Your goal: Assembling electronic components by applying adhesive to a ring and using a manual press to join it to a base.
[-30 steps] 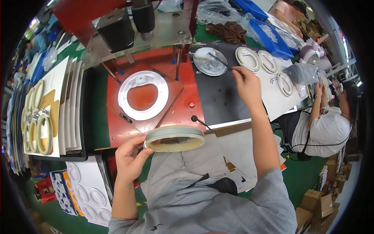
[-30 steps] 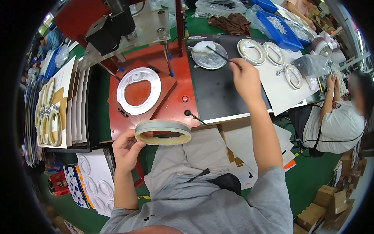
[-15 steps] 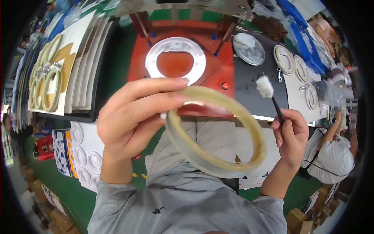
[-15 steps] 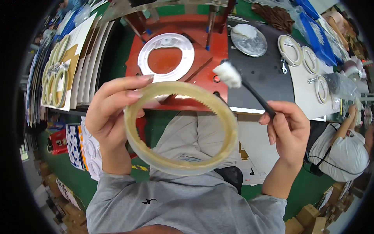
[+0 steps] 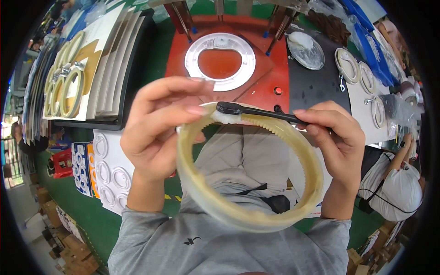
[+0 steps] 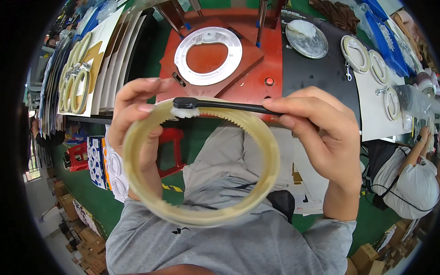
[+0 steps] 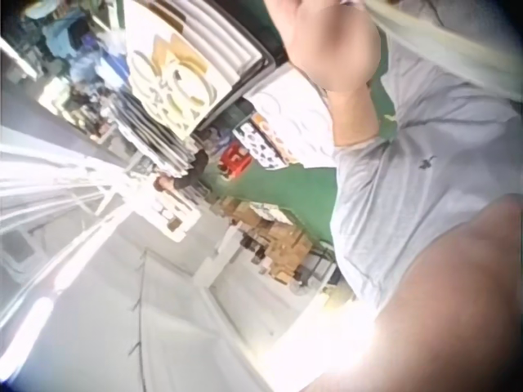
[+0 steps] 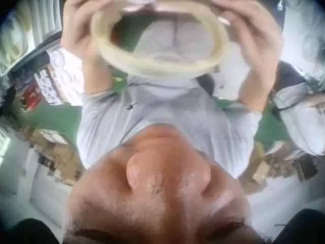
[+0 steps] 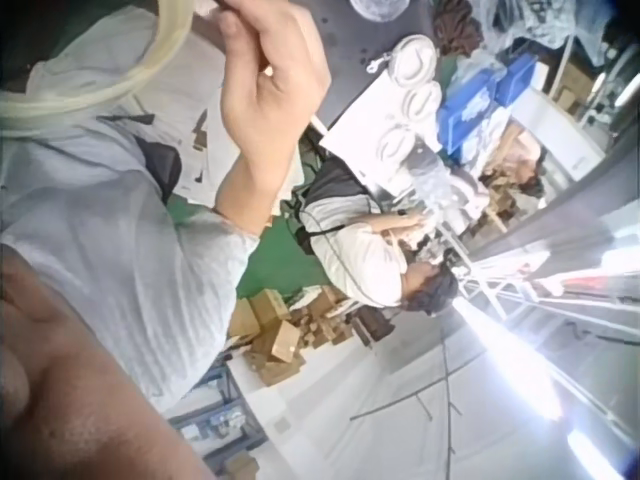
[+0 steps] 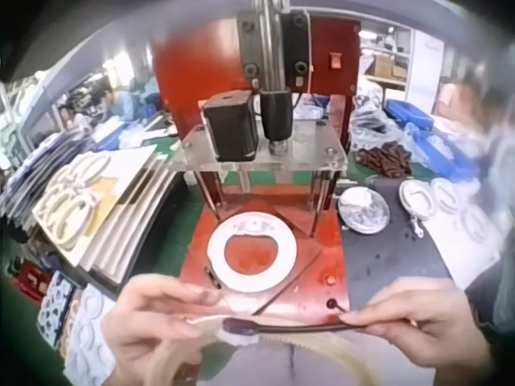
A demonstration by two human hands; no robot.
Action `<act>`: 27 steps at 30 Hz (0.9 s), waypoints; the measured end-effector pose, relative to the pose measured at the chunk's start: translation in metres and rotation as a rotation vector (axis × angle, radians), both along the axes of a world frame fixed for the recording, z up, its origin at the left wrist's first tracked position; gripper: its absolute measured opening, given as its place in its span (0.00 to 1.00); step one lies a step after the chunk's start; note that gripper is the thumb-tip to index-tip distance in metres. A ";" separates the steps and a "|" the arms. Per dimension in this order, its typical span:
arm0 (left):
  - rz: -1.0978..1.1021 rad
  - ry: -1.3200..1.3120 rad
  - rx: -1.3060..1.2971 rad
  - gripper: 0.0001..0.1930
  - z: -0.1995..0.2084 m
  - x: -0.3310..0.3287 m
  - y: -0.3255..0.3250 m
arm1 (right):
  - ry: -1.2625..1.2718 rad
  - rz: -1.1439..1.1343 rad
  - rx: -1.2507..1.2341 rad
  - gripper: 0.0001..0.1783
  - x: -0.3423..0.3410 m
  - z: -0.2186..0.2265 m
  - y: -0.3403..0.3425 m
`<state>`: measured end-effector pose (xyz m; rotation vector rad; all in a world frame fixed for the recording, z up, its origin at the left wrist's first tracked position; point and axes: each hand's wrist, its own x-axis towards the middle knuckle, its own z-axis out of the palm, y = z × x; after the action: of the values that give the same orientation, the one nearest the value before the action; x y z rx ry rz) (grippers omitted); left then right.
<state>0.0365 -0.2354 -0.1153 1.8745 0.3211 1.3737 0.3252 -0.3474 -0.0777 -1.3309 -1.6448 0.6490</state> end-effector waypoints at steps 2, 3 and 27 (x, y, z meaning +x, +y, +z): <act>-0.038 -0.060 -0.019 0.20 0.000 -0.002 0.000 | -0.176 0.008 0.096 0.19 -0.002 0.008 -0.001; -0.028 -0.030 0.053 0.19 0.002 -0.005 0.002 | -0.239 -0.003 0.100 0.19 -0.001 0.014 -0.004; -0.043 0.563 0.567 0.16 0.051 -0.024 0.000 | 0.484 -0.206 -0.326 0.19 0.105 -0.010 -0.027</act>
<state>0.0122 -0.2354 -0.0645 2.7194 0.1684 0.9349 0.4303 -0.3739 -0.0875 -1.4085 -1.0281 1.0508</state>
